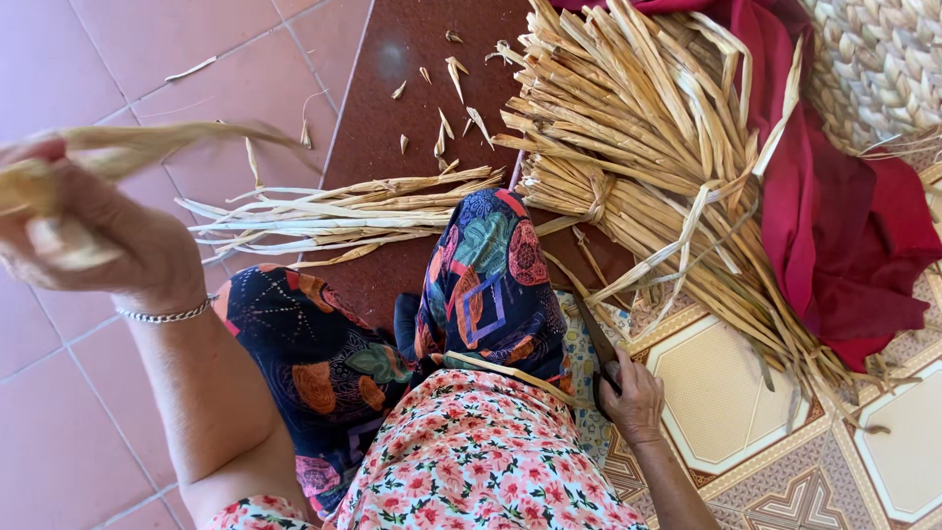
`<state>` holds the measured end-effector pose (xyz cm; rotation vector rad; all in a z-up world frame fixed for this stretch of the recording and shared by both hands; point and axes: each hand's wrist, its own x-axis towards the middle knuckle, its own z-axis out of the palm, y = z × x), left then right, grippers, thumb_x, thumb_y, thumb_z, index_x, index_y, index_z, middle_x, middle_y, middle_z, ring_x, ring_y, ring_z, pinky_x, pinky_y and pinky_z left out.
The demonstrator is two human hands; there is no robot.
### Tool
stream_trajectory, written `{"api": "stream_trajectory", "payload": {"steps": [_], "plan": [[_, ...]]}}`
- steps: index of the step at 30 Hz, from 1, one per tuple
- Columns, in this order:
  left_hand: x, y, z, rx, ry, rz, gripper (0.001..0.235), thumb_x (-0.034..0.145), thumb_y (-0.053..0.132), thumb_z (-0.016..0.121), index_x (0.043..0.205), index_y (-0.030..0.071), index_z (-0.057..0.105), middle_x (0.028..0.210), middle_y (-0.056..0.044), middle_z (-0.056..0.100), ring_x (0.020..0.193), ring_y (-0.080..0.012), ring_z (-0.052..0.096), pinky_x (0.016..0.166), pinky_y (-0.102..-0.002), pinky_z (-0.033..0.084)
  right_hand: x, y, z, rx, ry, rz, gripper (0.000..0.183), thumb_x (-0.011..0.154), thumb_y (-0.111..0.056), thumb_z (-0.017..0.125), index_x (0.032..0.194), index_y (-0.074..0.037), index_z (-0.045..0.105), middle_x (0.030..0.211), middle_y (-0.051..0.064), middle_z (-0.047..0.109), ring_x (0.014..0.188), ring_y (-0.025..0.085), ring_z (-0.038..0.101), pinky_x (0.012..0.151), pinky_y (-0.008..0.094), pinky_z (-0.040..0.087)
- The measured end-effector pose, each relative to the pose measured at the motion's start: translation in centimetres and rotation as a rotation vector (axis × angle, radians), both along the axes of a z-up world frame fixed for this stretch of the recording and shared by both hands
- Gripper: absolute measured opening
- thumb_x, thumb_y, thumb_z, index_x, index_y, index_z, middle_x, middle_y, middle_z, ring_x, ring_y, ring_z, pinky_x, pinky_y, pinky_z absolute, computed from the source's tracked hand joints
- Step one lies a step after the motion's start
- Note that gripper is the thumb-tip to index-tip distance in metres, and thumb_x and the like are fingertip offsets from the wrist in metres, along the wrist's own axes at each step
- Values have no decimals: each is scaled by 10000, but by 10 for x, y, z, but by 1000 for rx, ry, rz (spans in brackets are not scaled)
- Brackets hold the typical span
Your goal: The person sits on the floor and prepares dried palm leaves by splitting them with scissors and peeling them by hand. They then weave the prepared strips into a partially completed basket frame.
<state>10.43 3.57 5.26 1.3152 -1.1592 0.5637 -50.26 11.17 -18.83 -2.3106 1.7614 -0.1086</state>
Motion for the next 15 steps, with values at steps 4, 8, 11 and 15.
{"api": "stream_trajectory", "payload": {"steps": [4, 8, 11, 15], "plan": [[-22, -21, 5, 472, -508, 269, 206, 1005, 85, 731, 1180, 114, 628, 1088, -89, 541, 1071, -263, 576, 860, -405, 495, 0, -7, 0, 58, 48, 57, 758, 729, -273, 824, 1415, -131, 533, 913, 70, 669, 853, 254, 664, 725, 409, 446], [-31, -69, -89, 817, -559, 174, 240, 887, 55, 668, 1094, 128, 570, 1114, -106, 521, 1041, -294, 525, 814, -439, 464, -2, -9, 4, 174, 137, 63, 745, 782, -358, 812, 1427, -132, 517, 952, 104, 713, 839, 269, 705, 739, 427, 536], [-56, -93, -196, 1052, -463, -58, 146, 938, 89, 614, 1074, 142, 615, 1020, -74, 564, 991, -266, 536, 835, -473, 433, 2, -13, 7, 261, 173, 41, 740, 787, -381, 792, 1422, -126, 509, 919, 146, 731, 742, 286, 724, 654, 445, 581], [-90, -88, -309, 1240, -507, -235, 240, 880, 93, 619, 1114, 144, 595, 1063, -88, 581, 1057, -278, 551, 896, -462, 431, 7, -24, 11, 336, 243, 61, 698, 783, -419, 783, 1360, -123, 526, 819, 155, 724, 595, 281, 708, 512, 443, 586]]}}
